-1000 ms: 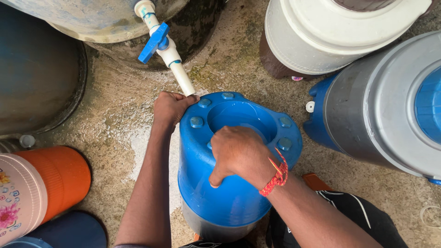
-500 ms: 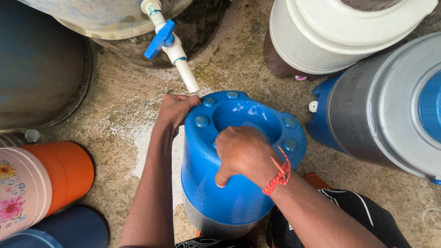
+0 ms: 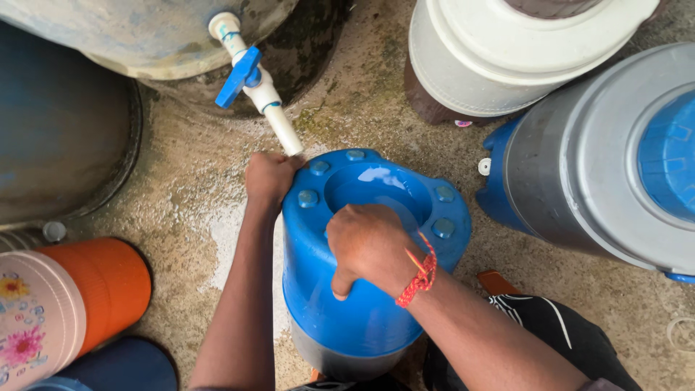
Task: The person holds a blue and grey insulated water cooler under a tap and fills it with water. They close and press the lid onto the cooler, shake and tilt the filled container, then sit on an orange chair and handle the lid and inner cup while the cooler rests on their lap.
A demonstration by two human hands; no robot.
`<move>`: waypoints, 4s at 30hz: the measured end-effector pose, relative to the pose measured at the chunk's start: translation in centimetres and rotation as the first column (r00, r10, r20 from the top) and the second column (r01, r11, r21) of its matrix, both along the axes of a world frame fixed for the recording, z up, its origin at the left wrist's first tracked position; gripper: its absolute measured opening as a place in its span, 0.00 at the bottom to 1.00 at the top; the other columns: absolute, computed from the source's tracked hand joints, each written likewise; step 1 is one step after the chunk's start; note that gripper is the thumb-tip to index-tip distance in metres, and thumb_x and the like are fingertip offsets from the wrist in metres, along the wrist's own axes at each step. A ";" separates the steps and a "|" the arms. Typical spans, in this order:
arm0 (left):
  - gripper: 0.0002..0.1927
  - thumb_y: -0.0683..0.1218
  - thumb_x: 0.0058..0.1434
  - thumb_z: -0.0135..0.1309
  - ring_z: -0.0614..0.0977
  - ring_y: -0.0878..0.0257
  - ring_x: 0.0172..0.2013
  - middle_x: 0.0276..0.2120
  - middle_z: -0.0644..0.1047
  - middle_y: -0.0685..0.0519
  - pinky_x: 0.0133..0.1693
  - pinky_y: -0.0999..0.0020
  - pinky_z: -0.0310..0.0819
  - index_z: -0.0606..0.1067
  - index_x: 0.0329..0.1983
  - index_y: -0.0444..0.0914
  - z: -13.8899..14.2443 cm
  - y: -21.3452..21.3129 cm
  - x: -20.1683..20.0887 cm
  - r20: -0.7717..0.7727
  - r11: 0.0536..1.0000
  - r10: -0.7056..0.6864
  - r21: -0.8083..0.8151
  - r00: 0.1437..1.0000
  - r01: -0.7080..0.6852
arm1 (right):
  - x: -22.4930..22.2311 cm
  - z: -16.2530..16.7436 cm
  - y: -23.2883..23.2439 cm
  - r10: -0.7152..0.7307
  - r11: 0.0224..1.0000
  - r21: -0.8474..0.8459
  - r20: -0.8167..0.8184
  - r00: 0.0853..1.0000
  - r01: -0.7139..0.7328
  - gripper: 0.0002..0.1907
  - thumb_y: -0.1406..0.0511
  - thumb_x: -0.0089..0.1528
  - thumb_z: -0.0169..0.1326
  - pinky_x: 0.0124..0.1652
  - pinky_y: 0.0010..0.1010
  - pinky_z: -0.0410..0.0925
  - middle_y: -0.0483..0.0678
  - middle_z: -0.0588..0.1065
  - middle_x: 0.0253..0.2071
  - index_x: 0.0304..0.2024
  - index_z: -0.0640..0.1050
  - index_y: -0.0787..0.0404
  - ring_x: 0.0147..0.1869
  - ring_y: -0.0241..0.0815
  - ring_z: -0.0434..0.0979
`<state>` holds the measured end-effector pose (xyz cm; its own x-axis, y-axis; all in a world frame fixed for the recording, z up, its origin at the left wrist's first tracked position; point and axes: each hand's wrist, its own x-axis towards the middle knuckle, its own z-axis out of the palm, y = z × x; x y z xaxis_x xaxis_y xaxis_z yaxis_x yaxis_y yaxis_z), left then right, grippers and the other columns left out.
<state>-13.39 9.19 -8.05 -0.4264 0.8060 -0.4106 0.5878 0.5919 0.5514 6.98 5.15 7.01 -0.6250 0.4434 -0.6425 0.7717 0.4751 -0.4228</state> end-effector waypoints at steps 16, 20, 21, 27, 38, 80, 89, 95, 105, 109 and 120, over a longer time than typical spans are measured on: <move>0.14 0.42 0.61 0.54 0.80 0.64 0.36 0.37 0.82 0.47 0.42 0.71 0.75 0.81 0.46 0.30 1.4 -3.9 0.3 0.777 0.894 0.161 0.147 0.609 -0.424 | -1.2 0.7 0.3 0.067 0.996 -0.073 0.148 0.987 -0.056 0.27 0.52 0.38 0.74 0.40 0.43 0.77 0.48 0.82 0.39 0.35 0.85 0.58 0.42 0.49 0.84; 0.10 0.43 0.62 0.61 0.72 0.64 0.25 0.29 0.80 0.49 0.29 0.68 0.66 0.82 0.38 0.30 1.1 -3.2 0.7 0.669 0.873 0.248 0.160 0.701 -0.461 | -1.0 0.6 0.5 0.029 0.997 -0.079 0.149 0.988 -0.018 0.27 0.51 0.39 0.73 0.39 0.42 0.77 0.49 0.82 0.39 0.35 0.85 0.58 0.42 0.50 0.84; 0.09 0.43 0.61 0.61 0.72 0.65 0.24 0.30 0.81 0.50 0.28 0.69 0.67 0.83 0.37 0.31 0.9 -3.2 0.6 0.692 0.863 0.240 0.170 0.681 -0.476 | -1.0 0.6 0.5 0.025 0.997 -0.072 0.135 0.991 -0.015 0.27 0.51 0.39 0.73 0.39 0.42 0.77 0.49 0.82 0.39 0.35 0.85 0.58 0.42 0.49 0.84; 0.09 0.46 0.57 0.63 0.81 0.70 0.27 0.30 0.83 0.51 0.28 0.70 0.74 0.84 0.34 0.34 0.0 -3.7 0.1 0.468 0.711 0.571 0.128 0.675 -0.691 | -0.8 0.3 0.4 -0.006 0.997 -0.071 0.121 0.993 0.015 0.26 0.51 0.39 0.73 0.39 0.42 0.77 0.48 0.82 0.38 0.34 0.85 0.57 0.41 0.50 0.84; 0.14 0.47 0.62 0.56 0.82 0.62 0.31 0.34 0.84 0.45 0.37 0.66 0.76 0.84 0.45 0.37 1.1 -3.6 0.2 0.294 0.905 0.356 0.129 0.887 -0.406 | -1.0 0.3 0.6 0.012 0.997 -0.076 0.128 0.992 -0.002 0.26 0.50 0.38 0.73 0.39 0.43 0.77 0.49 0.83 0.38 0.34 0.85 0.56 0.41 0.50 0.84; 0.27 0.62 0.57 0.53 0.79 0.44 0.44 0.39 0.80 0.42 0.50 0.51 0.72 0.80 0.41 0.33 10.4 -9.3 4.9 -0.177 0.870 -0.325 0.329 0.929 0.367 | 2.2 -6.0 3.8 0.033 0.917 0.390 -0.282 0.959 0.083 0.21 0.54 0.67 0.44 0.69 0.54 0.53 0.46 0.77 0.60 0.53 0.81 0.54 0.71 0.50 0.69; 0.42 0.72 0.48 0.58 0.79 0.44 0.50 0.43 0.79 0.38 0.52 0.50 0.71 0.78 0.49 0.32 11.0 -9.4 3.1 -0.171 0.912 -0.390 0.063 0.905 0.405 | 2.7 -5.6 5.4 -0.334 0.892 0.216 -0.277 0.901 0.397 0.40 0.37 0.63 0.41 0.64 0.55 0.54 0.59 0.64 0.70 0.71 0.66 0.49 0.72 0.62 0.61; 0.45 0.65 0.48 0.62 0.80 0.40 0.50 0.49 0.78 0.34 0.52 0.50 0.74 0.72 0.60 0.27 10.5 -9.5 2.2 -0.074 0.904 -0.400 0.137 0.914 0.406 | 2.4 -6.2 5.7 -0.559 0.824 0.072 -0.057 0.827 0.562 0.45 0.37 0.65 0.39 0.65 0.50 0.61 0.65 0.68 0.65 0.72 0.61 0.61 0.69 0.65 0.68; 0.44 0.66 0.49 0.64 0.81 0.41 0.49 0.47 0.79 0.34 0.50 0.50 0.75 0.72 0.59 0.29 10.3 -8.3 4.5 -0.031 0.943 -0.331 0.017 0.943 0.332 | 2.1 -7.0 4.3 -0.495 0.848 -0.004 -0.364 0.789 0.530 0.32 0.51 0.64 0.47 0.66 0.44 0.62 0.60 0.72 0.65 0.71 0.66 0.46 0.70 0.60 0.70; 0.42 0.64 0.46 0.64 0.83 0.43 0.47 0.47 0.81 0.35 0.51 0.53 0.76 0.75 0.59 0.33 9.6 -8.7 1.2 0.061 0.950 -0.310 -0.009 0.949 0.312 | 2.5 -9.7 4.3 -0.421 0.907 -0.022 -0.111 0.900 0.421 0.42 0.45 0.64 0.48 0.68 0.44 0.58 0.62 0.62 0.71 0.76 0.52 0.49 0.73 0.63 0.62; 0.46 0.54 0.41 0.67 0.80 0.40 0.48 0.47 0.78 0.35 0.50 0.54 0.75 0.69 0.62 0.29 10.3 -8.8 4.1 0.130 0.898 -0.438 0.108 0.890 0.426 | 0.9 -6.1 3.2 -0.121 0.927 0.186 -0.675 0.727 0.327 0.20 0.64 0.61 0.51 0.69 0.43 0.62 0.51 0.77 0.61 0.55 0.81 0.57 0.72 0.54 0.71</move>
<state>-9.33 0.42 2.22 0.0315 0.9271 -0.3736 0.6848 0.2522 0.6837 7.90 8.39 0.87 -0.6974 0.7152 0.0460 0.4615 0.4973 -0.7347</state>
